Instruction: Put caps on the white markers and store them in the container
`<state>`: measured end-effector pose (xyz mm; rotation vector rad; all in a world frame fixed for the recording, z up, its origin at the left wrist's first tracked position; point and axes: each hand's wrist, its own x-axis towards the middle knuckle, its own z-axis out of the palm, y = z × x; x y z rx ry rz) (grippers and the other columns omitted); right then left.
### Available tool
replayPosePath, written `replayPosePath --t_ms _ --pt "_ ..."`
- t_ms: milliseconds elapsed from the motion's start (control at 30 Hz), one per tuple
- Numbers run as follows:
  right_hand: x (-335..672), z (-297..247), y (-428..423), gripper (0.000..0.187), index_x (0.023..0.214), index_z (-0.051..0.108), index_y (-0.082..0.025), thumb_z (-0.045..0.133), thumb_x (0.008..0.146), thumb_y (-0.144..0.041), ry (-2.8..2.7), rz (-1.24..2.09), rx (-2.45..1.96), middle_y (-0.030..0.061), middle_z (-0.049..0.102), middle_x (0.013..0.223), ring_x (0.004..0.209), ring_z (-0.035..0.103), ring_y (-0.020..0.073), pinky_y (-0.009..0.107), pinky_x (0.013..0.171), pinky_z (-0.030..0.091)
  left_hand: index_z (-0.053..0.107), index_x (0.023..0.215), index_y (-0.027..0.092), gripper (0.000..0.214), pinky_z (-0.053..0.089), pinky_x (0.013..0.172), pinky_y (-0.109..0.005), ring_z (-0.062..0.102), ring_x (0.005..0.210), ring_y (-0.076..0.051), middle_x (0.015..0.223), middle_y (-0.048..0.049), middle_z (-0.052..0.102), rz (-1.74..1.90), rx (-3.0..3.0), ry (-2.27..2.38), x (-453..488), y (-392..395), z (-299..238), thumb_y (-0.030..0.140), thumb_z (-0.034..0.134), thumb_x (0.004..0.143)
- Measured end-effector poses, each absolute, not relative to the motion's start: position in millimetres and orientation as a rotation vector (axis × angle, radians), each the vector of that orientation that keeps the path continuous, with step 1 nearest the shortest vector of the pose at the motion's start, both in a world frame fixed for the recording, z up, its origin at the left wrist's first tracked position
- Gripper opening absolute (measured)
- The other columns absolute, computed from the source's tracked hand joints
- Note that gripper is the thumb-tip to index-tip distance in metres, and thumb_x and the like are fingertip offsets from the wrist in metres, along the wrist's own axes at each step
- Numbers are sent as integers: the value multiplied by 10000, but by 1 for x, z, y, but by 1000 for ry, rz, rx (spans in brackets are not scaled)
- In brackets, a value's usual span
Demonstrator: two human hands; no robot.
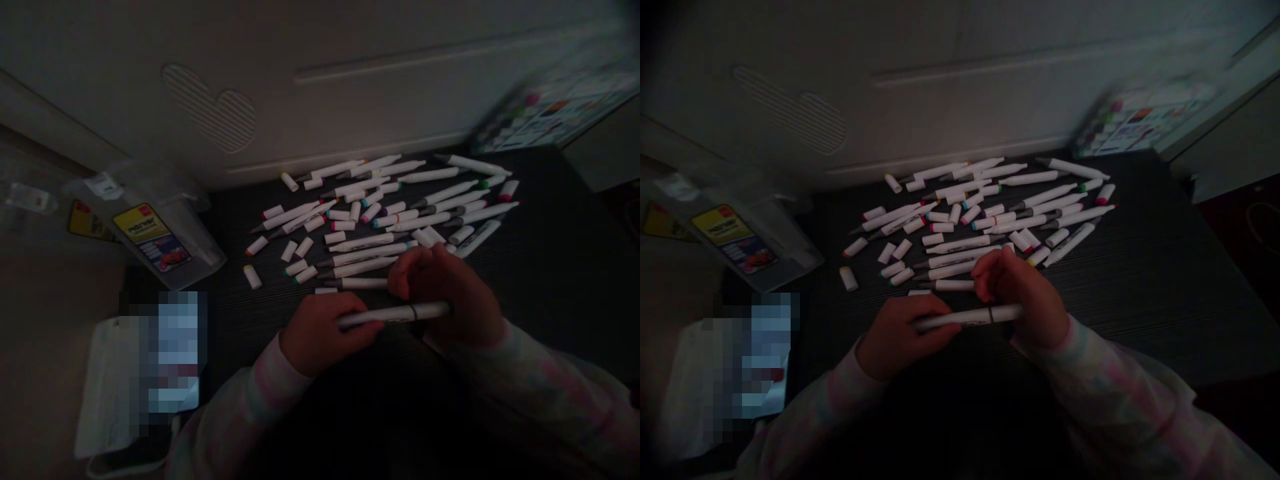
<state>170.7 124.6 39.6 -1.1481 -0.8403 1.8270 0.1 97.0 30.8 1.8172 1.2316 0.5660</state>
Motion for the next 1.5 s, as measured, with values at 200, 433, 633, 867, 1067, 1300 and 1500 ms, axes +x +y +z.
replayPosePath --t_ms 200,433,633,867,1067,1300,1500 --pt "170 35 122 348 679 565 -168 456 763 -488 -863 1883 -1124 -9 481 498 446 411 100 215 400 304 628 644 135 134 364 481 -159 528 481 -63 554 19 615 599 1908 1236 0 95 31 263 615 681" --pt "169 38 119 329 673 573 -155 471 762 -456 -894 1841 -1145 -5 481 530 472 412 100 221 430 316 615 638 148 129 371 477 -164 531 485 -69 556 23 612 566 1902 1257 1 93 34 269 602 680" --pt "170 34 115 316 684 580 -153 459 777 -429 -901 1873 -1150 7 503 571 512 446 107 218 452 345 606 634 156 146 379 485 -172 535 498 -78 567 17 616 522 1885 1271 1 93 35 290 584 688" --pt "170 33 113 322 718 559 -163 455 775 -463 -823 2063 -1049 53 614 672 605 575 166 261 503 434 607 624 164 130 354 445 -169 511 460 -71 538 26 606 497 1897 1292 0 92 38 284 592 671" --pt "169 39 113 344 679 555 -173 474 743 -501 -891 2057 -1029 59 616 689 654 589 187 253 468 445 597 607 162 135 346 437 -163 498 435 -59 520 34 597 537 1880 1256 -1 93 35 285 607 661" --pt "171 43 117 356 703 574 -188 486 708 -533 -837 2034 -1085 52 608 667 620 582 188 255 440 438 604 635 164 136 360 449 -164 503 444 -60 548 30 611 543 1829 1250 1 94 35 293 603 677" --pt "173 49 122 304 666 584 -207 522 686 -504 -825 1962 -1109 47 594 627 565 563 184 274 433 433 608 673 157 152 376 473 -170 511 469 -69 579 15 619 584 1808 1239 3 93 34 307 593 697"
